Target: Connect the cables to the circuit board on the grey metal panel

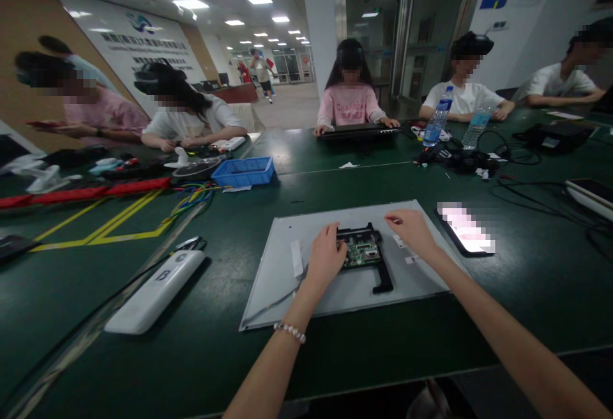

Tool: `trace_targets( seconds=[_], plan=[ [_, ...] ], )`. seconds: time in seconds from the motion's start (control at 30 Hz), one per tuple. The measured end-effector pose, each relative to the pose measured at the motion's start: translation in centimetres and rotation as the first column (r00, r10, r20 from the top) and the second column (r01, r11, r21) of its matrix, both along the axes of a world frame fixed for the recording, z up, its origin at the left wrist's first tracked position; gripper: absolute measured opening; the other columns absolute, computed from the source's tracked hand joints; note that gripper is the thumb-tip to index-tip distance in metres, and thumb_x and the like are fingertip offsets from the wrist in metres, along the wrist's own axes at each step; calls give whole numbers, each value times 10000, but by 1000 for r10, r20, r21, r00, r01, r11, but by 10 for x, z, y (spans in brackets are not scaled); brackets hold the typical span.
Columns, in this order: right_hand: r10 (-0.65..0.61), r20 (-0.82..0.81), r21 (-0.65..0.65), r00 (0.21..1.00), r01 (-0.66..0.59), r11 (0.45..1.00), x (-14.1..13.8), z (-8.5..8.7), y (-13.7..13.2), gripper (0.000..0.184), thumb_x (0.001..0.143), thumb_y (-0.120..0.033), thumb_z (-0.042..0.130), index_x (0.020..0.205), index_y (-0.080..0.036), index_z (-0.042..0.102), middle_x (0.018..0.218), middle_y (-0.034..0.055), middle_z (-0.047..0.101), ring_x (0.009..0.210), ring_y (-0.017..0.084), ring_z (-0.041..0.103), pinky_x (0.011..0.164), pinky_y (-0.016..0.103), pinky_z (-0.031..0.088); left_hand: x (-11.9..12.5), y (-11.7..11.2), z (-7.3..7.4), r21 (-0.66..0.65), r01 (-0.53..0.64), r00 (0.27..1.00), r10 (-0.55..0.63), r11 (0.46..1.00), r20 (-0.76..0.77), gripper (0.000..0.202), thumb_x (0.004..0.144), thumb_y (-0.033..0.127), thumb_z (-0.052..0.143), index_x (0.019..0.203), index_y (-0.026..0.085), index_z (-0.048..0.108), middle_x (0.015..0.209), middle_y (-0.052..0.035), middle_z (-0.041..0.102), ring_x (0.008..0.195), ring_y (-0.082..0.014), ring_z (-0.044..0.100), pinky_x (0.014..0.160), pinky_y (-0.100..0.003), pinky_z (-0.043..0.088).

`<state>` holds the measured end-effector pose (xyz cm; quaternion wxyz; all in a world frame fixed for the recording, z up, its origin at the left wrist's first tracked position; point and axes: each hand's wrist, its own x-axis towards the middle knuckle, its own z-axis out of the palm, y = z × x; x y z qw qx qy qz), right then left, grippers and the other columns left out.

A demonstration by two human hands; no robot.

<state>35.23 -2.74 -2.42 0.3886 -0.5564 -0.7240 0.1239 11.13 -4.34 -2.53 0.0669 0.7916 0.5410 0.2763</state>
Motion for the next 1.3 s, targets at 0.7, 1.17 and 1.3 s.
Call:
trace_targets(
  seconds=[0.7,1.17,1.3],
  plan=[
    [206,203,-111,957,-186,976,-88,-3,27,217,839,-183,523,964,-209,699,978,41,704,950,173,616,871,259,413,0,-1,-3,11,-65,996,65,998,-67,370,822,179,431,1187,123,452,1124,-130,559,1077,-245,507,948,-383,366],
    [203,166,-125,965,-184,975,-89,-2,26,226,836,-184,520,961,-221,704,983,32,704,950,170,616,871,257,420,1,0,-3,28,-64,995,65,998,-72,351,834,172,430,1183,131,450,1104,-113,566,1060,-234,512,936,-374,381],
    [199,162,-131,967,-178,975,-89,-2,27,231,851,-210,510,982,-225,700,994,31,704,957,172,616,875,260,418,1,0,-2,31,-57,996,59,998,-69,345,831,170,433,1173,133,457,1105,-116,567,1060,-236,513,934,-379,384]
  ],
)
